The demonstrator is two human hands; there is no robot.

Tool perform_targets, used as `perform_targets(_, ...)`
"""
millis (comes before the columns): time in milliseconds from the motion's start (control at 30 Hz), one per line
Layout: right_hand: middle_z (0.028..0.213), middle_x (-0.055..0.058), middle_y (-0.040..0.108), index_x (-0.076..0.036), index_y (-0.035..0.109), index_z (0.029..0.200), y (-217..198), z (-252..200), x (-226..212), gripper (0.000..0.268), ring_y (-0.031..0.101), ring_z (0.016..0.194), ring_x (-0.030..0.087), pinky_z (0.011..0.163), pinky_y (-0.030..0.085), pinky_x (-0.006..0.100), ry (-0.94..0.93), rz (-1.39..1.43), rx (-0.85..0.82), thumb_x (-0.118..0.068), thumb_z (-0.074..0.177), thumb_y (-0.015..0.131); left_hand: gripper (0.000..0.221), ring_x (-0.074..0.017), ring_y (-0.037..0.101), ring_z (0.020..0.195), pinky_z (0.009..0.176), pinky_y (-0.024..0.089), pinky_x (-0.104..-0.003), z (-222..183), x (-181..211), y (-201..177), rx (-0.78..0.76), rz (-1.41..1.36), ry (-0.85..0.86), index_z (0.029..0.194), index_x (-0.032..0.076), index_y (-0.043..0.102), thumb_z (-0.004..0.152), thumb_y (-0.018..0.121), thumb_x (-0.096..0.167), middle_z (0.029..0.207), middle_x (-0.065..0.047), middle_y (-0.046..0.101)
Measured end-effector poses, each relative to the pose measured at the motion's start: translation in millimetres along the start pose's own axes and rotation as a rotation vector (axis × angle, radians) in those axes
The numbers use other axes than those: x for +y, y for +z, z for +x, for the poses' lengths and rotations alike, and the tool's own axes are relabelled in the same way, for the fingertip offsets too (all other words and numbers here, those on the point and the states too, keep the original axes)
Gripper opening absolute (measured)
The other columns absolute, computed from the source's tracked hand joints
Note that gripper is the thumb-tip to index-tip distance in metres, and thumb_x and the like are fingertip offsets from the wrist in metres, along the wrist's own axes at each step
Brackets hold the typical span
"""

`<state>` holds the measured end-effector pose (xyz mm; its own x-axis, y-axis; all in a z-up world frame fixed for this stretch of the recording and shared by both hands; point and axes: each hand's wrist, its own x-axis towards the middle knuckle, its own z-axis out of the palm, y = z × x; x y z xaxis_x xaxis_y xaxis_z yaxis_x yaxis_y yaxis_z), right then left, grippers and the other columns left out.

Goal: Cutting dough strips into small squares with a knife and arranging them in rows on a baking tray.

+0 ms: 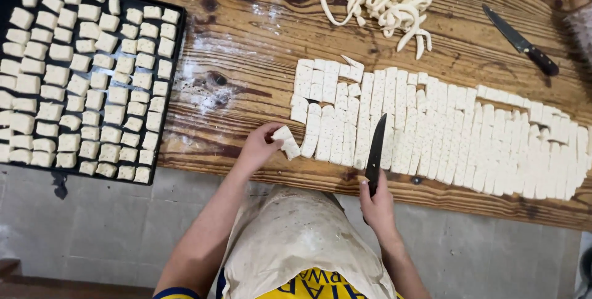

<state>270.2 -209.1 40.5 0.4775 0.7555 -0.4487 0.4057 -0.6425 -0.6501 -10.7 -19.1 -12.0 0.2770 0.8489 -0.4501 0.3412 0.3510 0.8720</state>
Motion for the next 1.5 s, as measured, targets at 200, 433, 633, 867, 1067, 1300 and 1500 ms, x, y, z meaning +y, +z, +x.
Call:
perform_targets(200,0.125,0.037,0.064,-0.015,0.028,0.160,5.2,-10.7,-100.3,0.066,0.065,0.113,0.054,0.093,0.056,0.062,-0.114,-0.231,-0.259,-0.036,0.101,0.052,0.041,-0.0237,0.070,0.074,0.053,0.061,-0.032,-9.2,-21.5,-16.5,0.087,-0.547,-0.090,0.127,-0.007,0.063,0.087,0.070,-0.004,0.105,-0.019,0.070)
perform_targets(433,0.126,0.034,0.066,-0.023,0.025,0.162,33.5,-12.5,-155.3,0.062,0.066,0.112,0.052,0.089,0.058,0.059,-0.404,-0.394,-0.562,-0.025,0.103,0.045,0.037,-0.0280,0.075,0.090,0.078,0.059,-0.042,-30.5,-23.9,-45.3,0.244,-0.022,-0.021,0.131,0.004,0.060,0.095,0.067,0.005,0.101,-0.017,0.074)
perform_targets(633,0.130,0.033,0.063,-0.030,0.015,0.165,59.1,-10.7,-184.8,0.061,0.069,0.105,0.051,0.084,0.058,0.057,-0.557,-0.594,-0.713,-0.024,0.108,0.034,0.039,-0.0373,0.057,0.117,0.097,0.052,-0.047,-53.7,-20.1,-36.3,0.553,0.479,0.166,0.122,0.002,0.058,0.090,0.077,0.016,0.119,-0.015,0.055)
perform_targets(867,0.116,0.033,0.068,-0.033,0.011,0.165,73.0,-8.4,-218.0,0.063,0.070,0.099,0.052,0.082,0.057,0.058,-0.606,-0.780,-0.782,-0.023,0.107,0.032,0.034,-0.0270,0.057,0.109,0.087,0.050,-0.041,-47.2,-43.8,-32.3,0.664,0.538,0.184,0.121,0.009,0.063,0.091,0.076,0.017,0.112,-0.006,0.059)
perform_targets(1067,0.098,0.034,0.071,-0.035,0.005,0.166,93.8,-0.5,-220.4,0.069,0.071,0.091,0.053,0.078,0.057,0.056,-0.601,-0.914,-0.798,-0.016,0.105,0.031,0.031,-0.0262,0.059,0.105,0.083,0.050,-0.039,-44.4,-48.5,-33.8,0.687,0.554,0.221,0.115,0.011,0.064,0.090,0.078,0.024,0.107,-0.003,0.060)
perform_targets(1300,0.106,0.037,0.069,-0.030,0.010,0.166,47.3,-27.1,-237.5,0.068,0.069,0.098,0.056,0.083,0.055,0.057,-0.476,-0.903,-0.888,-0.014,0.104,0.030,0.027,-0.0271,0.063,0.096,0.080,0.052,-0.038,-41.8,-55.4,-39.0,0.752,0.575,0.311,0.107,0.009,0.066,0.085,0.080,0.014,0.101,-0.005,0.060)
perform_targets(1500,0.153,0.030,0.043,-0.017,0.023,0.163,11.5,-18.3,-219.7,0.066,0.051,0.128,0.056,0.105,0.045,0.064,-0.477,-0.649,-0.915,-0.015,0.100,0.040,0.047,-0.0358,0.055,0.113,0.089,0.047,-0.046,-63.2,-19.8,-42.2,0.834,0.830,0.460,0.120,0.008,0.067,0.076,0.080,0.015,0.129,-0.016,0.052)
